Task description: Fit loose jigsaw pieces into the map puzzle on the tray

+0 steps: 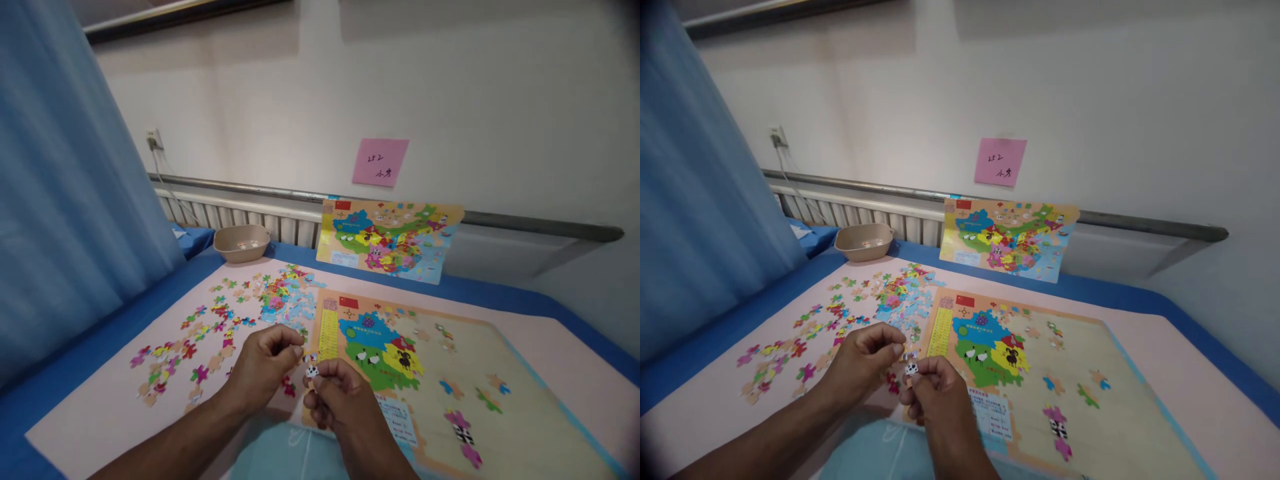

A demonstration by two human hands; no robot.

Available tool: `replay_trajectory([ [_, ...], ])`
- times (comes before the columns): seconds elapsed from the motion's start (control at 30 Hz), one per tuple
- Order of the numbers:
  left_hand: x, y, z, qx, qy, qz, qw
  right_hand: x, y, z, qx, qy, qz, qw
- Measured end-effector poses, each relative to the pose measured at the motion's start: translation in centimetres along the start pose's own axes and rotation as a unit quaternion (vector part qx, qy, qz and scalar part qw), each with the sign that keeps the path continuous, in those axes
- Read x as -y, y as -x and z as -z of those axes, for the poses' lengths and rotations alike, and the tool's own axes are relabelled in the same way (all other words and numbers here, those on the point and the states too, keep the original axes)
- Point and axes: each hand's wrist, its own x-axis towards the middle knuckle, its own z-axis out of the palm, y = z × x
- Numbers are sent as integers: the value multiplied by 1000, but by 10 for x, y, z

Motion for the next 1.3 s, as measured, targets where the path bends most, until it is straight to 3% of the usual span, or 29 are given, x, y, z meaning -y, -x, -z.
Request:
replay_trajectory([
  [0.6,5,0,-2,-3,-25,4,1000,-5,-6,1,-12,-18,0,1000],
  [0.87,0,0,-3,8,-24,13,1000,-22,-18,5,-16,-19,9,1000],
  [1.3,5,2,-3,35,-46,2,998,-3,-6,1,-16,-16,9,1000],
])
